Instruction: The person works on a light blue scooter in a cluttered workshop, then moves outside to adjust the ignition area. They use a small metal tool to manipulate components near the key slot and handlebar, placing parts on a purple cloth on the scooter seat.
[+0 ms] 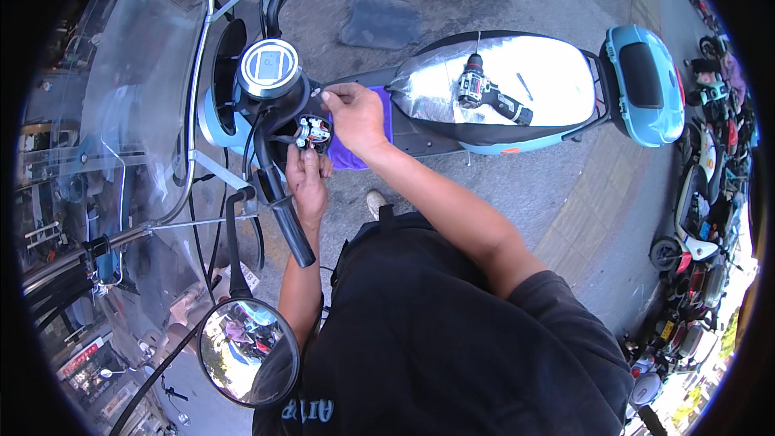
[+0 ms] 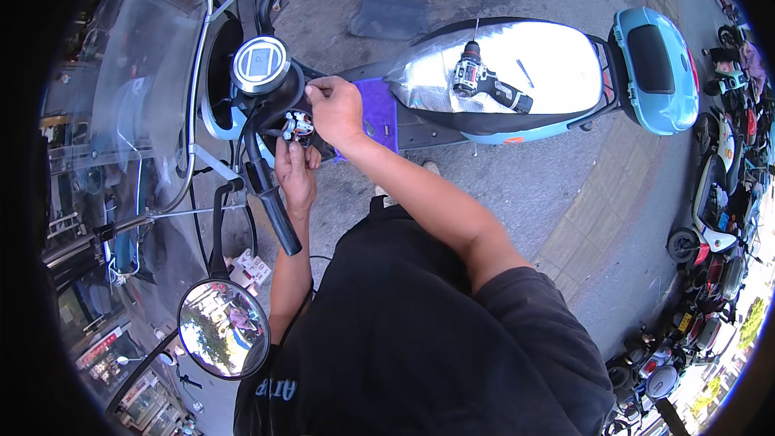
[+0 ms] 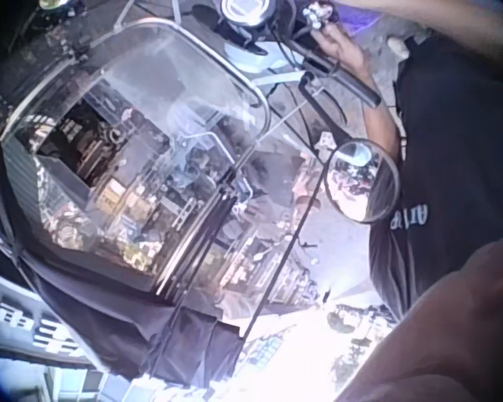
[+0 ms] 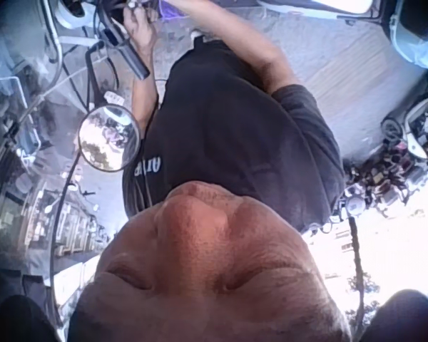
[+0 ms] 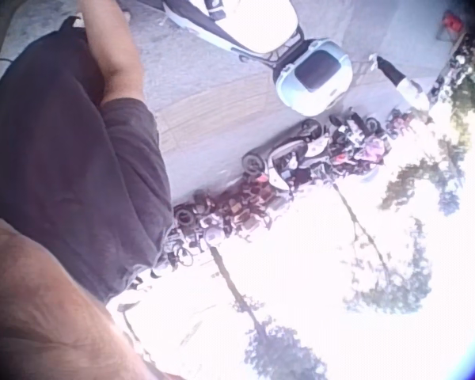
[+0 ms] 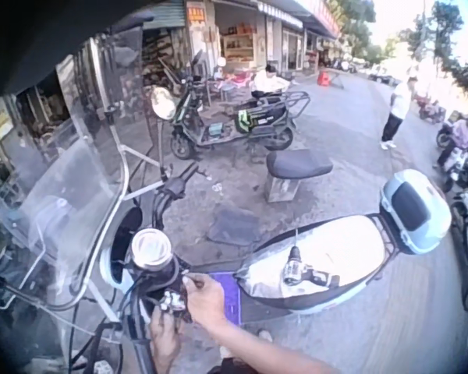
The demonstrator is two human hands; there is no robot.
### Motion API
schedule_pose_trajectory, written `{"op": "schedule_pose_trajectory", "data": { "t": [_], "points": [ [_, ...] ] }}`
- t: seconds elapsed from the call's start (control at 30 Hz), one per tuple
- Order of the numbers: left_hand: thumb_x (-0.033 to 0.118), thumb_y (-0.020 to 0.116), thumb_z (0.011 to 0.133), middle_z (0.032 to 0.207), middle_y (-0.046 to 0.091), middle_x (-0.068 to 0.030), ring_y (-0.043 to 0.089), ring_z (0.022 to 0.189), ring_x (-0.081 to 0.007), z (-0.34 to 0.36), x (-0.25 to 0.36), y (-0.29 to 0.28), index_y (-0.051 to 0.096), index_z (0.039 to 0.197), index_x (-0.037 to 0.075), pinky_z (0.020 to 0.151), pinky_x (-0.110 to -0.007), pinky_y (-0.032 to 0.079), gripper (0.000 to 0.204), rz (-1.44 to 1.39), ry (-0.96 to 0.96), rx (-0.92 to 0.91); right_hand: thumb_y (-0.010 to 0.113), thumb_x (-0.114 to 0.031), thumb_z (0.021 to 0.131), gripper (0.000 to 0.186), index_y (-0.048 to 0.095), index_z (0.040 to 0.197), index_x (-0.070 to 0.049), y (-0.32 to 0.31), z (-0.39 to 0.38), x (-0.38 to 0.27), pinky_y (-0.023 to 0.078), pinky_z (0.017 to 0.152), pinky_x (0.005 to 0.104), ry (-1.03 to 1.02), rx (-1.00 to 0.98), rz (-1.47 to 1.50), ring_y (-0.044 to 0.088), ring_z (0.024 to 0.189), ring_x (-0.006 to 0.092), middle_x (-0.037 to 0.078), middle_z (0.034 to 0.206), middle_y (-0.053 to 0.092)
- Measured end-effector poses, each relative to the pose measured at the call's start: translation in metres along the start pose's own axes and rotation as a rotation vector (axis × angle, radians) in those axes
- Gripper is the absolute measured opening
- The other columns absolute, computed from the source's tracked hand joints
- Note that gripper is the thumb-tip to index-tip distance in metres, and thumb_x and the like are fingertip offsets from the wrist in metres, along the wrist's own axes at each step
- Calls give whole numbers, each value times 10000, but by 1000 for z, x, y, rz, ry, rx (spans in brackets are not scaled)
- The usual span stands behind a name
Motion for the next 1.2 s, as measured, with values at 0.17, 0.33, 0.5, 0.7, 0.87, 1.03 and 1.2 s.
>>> {"op": "schedule_pose_trajectory", "data": {
  "t": [0.17,0.33,0.5,0.7,0.87,1.03,1.2],
  "points": [
    [184,529,1125,853,498,16,436,683,-73,4,-1,1,391,1534,14,623,-266,400,464,90,13,-1,729,-89,982,194,734,1099,67,-37,-41,2,581,750,284,59,-57,176,721,833,126,95,934,772],
    [123,541,1109,907,557,7,450,686,-45,4,-2,-1,412,1536,1,607,-229,401,463,174,16,-7,726,-70,989,148,742,1090,36,-41,-70,11,560,754,268,18,-121,120,680,828,90,65,937,755],
    [108,589,1087,899,561,43,445,699,-20,6,-5,-4,404,1568,25,595,-193,357,522,132,1,-35,742,-82,977,144,755,1083,13,-25,-76,23,573,735,295,-74,-131,-14,705,821,126,80,986,702],
    [84,633,1062,941,606,40,446,695,-15,11,-7,-3,412,1577,36,591,-188,351,562,97,-20,-34,759,-81,959,150,765,1084,2,-18,-76,28,584,752,308,-103,-5,-186,720,832,156,103,1014,702],
    [80,657,1047,951,630,37,457,693,-10,14,-8,-7,417,1584,53,585,-189,355,589,47,-57,-75,755,-77,968,150,761,1089,12,-15,-82,24,583,779,301,-93,29,-212,720,867,140,87,1023,716],
    [26,606,1060,943,608,9,453,673,-29,15,-15,-17,393,1594,51,578,-207,366,576,79,-79,-120,766,-60,938,142,771,1075,-21,-16,-81,26,593,771,318,-212,11,-326,728,849,183,111,994,707],
    [-41,541,1044,964,603,4,472,681,-27,21,-19,-17,363,1584,38,576,-199,381,574,56,-106,-126,737,-161,892,119,762,974,-78,-23,-77,27,573,803,462,-379,70,-561,704,896,372,149,966,706]
  ]
}}
Point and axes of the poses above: each hand's wrist, its own z-axis towards the middle knuckle, its own y-axis out of the palm, x = y × z, the point moved 1 cm from there along z, towards the middle knuckle
